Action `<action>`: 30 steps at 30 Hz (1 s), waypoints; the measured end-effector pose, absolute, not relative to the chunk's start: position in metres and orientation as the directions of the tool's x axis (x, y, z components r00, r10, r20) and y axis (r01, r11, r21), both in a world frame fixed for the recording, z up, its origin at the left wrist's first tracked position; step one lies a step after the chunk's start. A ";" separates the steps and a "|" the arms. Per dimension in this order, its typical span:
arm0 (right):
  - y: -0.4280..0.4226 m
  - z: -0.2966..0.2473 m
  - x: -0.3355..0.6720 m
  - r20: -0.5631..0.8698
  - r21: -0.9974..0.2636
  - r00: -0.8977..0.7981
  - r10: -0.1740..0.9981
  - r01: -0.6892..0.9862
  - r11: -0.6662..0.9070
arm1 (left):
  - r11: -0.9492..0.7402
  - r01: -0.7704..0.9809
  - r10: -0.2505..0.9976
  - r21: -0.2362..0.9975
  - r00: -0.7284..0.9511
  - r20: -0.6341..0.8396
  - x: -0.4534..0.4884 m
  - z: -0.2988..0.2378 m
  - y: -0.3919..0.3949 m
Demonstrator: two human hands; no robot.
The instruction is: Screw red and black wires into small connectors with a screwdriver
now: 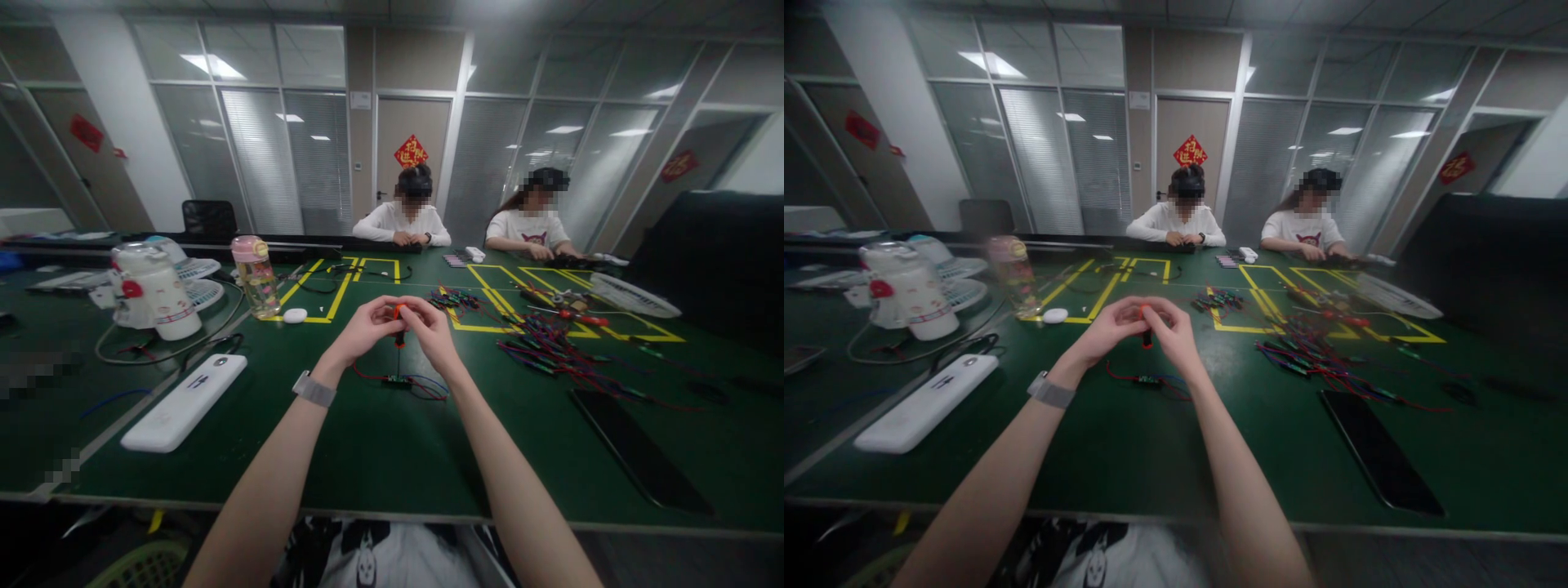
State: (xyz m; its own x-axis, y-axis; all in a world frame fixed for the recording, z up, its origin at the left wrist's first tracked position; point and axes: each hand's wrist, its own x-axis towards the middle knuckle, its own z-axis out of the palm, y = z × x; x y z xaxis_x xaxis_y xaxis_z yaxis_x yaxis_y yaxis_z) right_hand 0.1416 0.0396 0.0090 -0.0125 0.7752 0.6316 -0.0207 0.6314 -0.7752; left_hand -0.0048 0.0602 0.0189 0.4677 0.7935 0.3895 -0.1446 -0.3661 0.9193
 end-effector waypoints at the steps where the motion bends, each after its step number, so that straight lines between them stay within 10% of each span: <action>1: 0.040 0.008 0.142 0.626 -0.780 -0.004 0.780 -0.016 0.626 | -0.361 -0.144 0.788 0.921 0.481 0.384 -0.005 0.020 0.059; 30: 0.035 0.014 0.139 0.624 -0.781 0.043 0.780 -0.006 0.625 | -0.291 -0.196 0.747 0.936 0.565 0.350 -0.012 0.024 0.056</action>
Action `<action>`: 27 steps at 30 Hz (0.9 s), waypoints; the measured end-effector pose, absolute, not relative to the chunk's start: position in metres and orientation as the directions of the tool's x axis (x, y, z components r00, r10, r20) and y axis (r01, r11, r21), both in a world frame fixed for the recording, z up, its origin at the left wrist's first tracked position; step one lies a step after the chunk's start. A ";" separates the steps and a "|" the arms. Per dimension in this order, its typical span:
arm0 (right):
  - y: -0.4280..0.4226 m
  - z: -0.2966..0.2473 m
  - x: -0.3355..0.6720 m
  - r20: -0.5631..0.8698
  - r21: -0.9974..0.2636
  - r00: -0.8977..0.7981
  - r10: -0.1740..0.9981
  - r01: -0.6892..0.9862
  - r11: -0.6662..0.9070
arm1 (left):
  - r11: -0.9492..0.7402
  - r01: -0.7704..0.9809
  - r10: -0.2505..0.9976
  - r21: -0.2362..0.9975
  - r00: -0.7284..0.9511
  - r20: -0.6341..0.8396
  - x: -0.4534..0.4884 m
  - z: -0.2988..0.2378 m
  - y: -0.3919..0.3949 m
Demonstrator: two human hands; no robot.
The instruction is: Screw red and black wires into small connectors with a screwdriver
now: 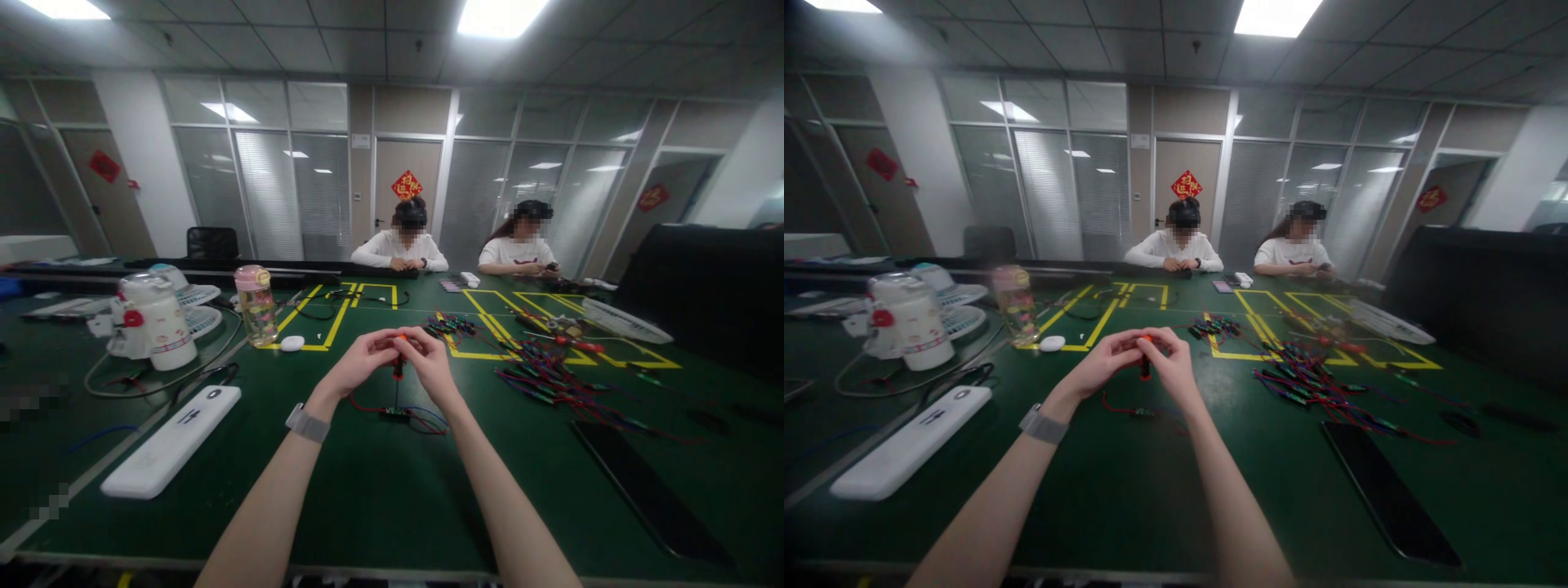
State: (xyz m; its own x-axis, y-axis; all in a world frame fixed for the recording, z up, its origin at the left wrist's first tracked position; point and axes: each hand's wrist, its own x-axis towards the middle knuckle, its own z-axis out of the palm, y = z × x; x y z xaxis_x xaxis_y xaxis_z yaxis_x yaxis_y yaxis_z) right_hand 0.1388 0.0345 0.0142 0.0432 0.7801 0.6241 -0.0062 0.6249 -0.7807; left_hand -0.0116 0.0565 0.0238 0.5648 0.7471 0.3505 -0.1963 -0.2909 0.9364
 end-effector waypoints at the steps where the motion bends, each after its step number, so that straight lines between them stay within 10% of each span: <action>1: 0.034 0.015 0.139 0.625 -0.780 0.036 0.779 -0.008 0.626 | -0.315 -0.184 0.748 0.931 0.555 0.363 -0.011 0.024 0.056; 27: 0.042 0.007 0.142 0.602 -0.794 0.009 0.799 -0.101 0.599 | -0.295 -0.208 0.732 0.932 0.578 0.361 -0.015 0.026 0.054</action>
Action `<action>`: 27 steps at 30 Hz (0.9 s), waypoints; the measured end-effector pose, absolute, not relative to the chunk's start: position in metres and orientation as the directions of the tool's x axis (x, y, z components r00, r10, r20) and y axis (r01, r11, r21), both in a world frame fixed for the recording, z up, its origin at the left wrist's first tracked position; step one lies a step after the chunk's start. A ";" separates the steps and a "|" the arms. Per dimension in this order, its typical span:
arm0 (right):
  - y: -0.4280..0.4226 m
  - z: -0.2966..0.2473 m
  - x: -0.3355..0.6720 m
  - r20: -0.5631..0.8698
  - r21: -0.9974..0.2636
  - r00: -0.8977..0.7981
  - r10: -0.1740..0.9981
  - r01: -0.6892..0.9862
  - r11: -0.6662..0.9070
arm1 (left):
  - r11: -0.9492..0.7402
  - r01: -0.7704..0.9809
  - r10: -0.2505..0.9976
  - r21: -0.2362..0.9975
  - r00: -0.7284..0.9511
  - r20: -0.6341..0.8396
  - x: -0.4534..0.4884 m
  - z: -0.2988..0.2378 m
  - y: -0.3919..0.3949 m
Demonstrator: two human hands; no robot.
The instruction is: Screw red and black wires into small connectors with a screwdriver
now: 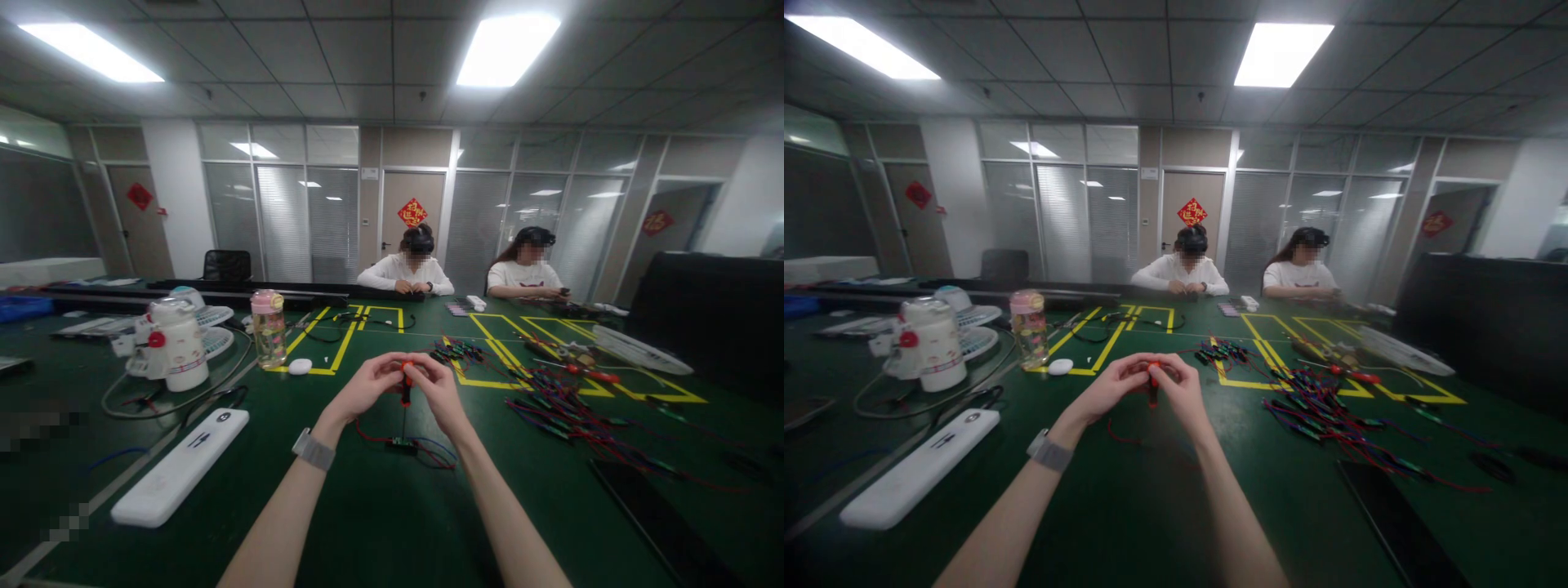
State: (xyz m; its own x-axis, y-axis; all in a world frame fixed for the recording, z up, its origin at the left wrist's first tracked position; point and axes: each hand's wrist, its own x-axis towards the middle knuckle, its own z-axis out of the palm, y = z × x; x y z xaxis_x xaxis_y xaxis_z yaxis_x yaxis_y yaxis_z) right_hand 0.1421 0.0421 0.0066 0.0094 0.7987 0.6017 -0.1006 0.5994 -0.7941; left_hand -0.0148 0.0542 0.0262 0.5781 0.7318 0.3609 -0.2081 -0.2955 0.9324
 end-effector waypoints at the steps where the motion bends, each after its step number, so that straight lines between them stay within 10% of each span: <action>1: 0.043 0.006 0.142 0.605 -0.792 0.006 0.796 -0.101 0.603 | -0.288 -0.214 0.732 0.933 0.579 0.359 -0.015 0.027 0.054; 27: 0.042 0.005 0.137 0.565 -0.816 0.042 0.824 -0.118 0.565 | -0.277 -0.219 0.756 0.936 0.551 0.353 -0.012 0.025 0.054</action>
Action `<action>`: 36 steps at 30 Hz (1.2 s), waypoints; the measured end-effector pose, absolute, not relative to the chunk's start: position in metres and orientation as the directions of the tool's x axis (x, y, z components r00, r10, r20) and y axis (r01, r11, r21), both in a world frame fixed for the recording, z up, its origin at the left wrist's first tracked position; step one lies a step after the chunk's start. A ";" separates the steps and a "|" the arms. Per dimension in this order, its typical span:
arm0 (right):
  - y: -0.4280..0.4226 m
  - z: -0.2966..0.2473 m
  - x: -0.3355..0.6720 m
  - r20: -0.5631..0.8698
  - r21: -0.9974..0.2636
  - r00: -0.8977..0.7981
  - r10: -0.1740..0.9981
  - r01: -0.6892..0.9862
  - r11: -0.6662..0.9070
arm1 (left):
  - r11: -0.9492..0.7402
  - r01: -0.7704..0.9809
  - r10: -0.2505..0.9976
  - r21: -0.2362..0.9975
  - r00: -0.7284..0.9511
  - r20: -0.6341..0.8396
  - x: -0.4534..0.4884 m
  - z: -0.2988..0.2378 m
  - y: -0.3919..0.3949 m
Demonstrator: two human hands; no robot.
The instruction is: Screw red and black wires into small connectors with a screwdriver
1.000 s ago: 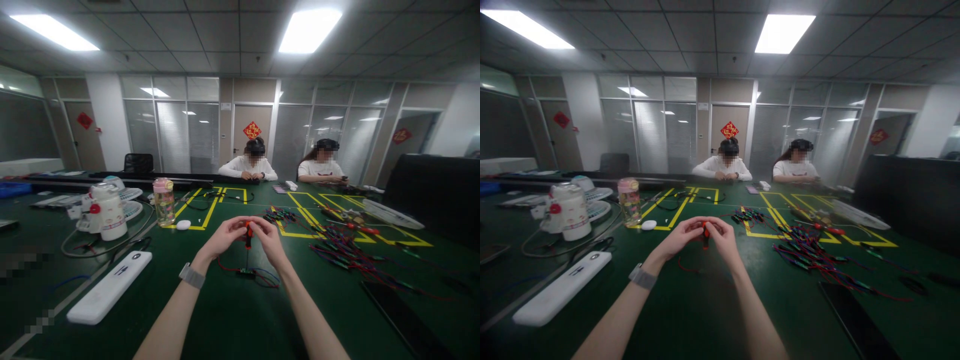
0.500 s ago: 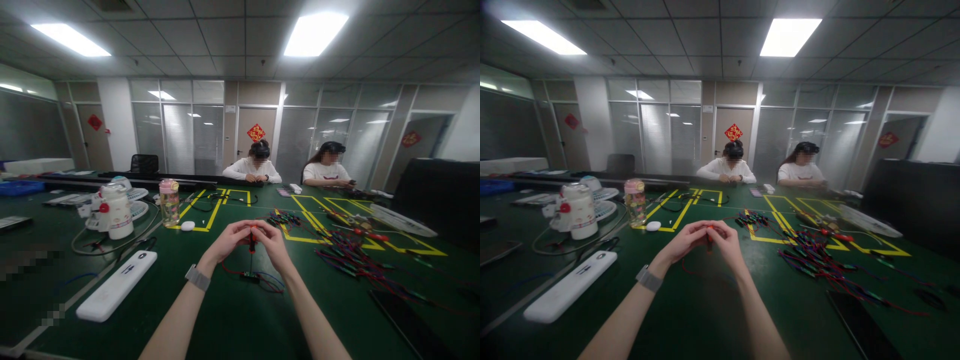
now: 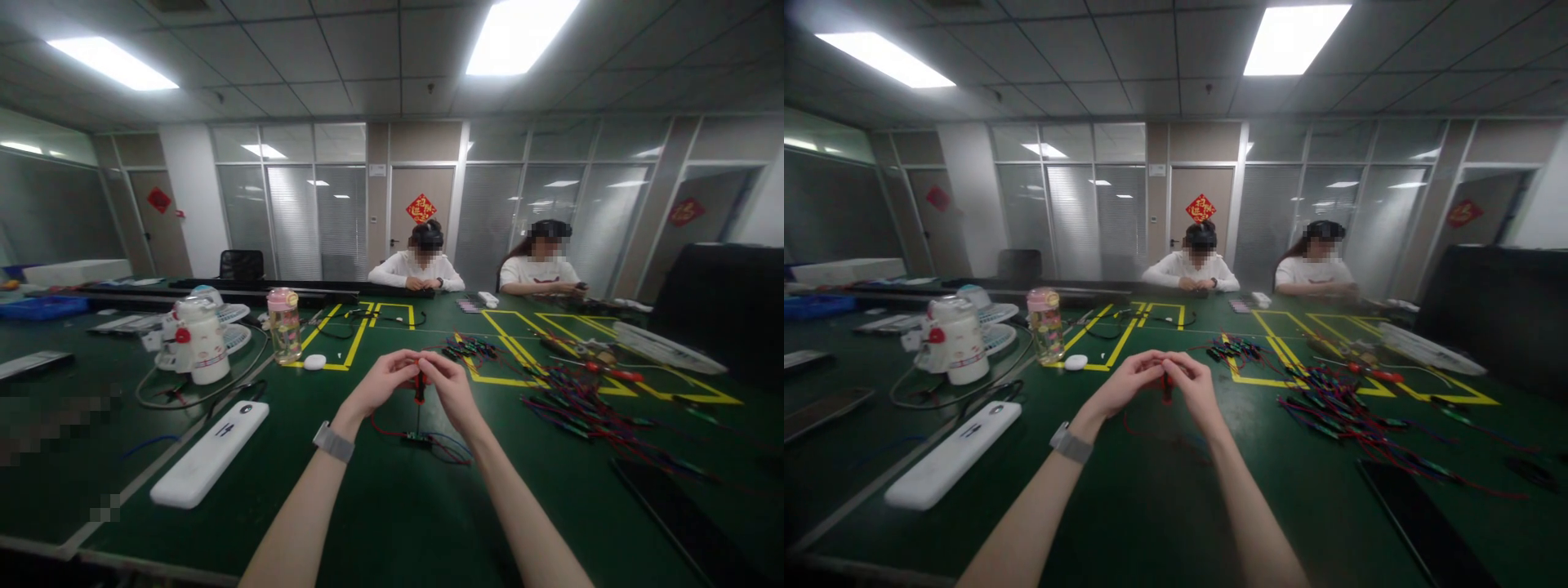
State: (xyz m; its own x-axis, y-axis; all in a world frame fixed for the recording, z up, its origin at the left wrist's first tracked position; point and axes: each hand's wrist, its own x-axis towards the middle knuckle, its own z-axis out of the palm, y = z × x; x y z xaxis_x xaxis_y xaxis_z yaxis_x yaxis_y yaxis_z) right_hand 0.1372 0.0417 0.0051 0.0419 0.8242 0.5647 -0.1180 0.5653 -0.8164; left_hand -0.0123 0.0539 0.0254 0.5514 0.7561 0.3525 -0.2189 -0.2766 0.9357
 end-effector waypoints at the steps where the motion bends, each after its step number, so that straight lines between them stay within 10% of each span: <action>1: 0.042 0.004 0.137 0.561 -0.818 0.045 0.827 -0.121 0.562 | -0.265 -0.218 0.759 0.939 0.554 0.342 -0.012 0.025 0.054; 36: 0.038 0.009 0.135 0.519 -0.839 0.060 0.853 -0.153 0.522 | -0.167 -0.285 0.752 0.944 0.582 0.309 -0.010 0.015 0.060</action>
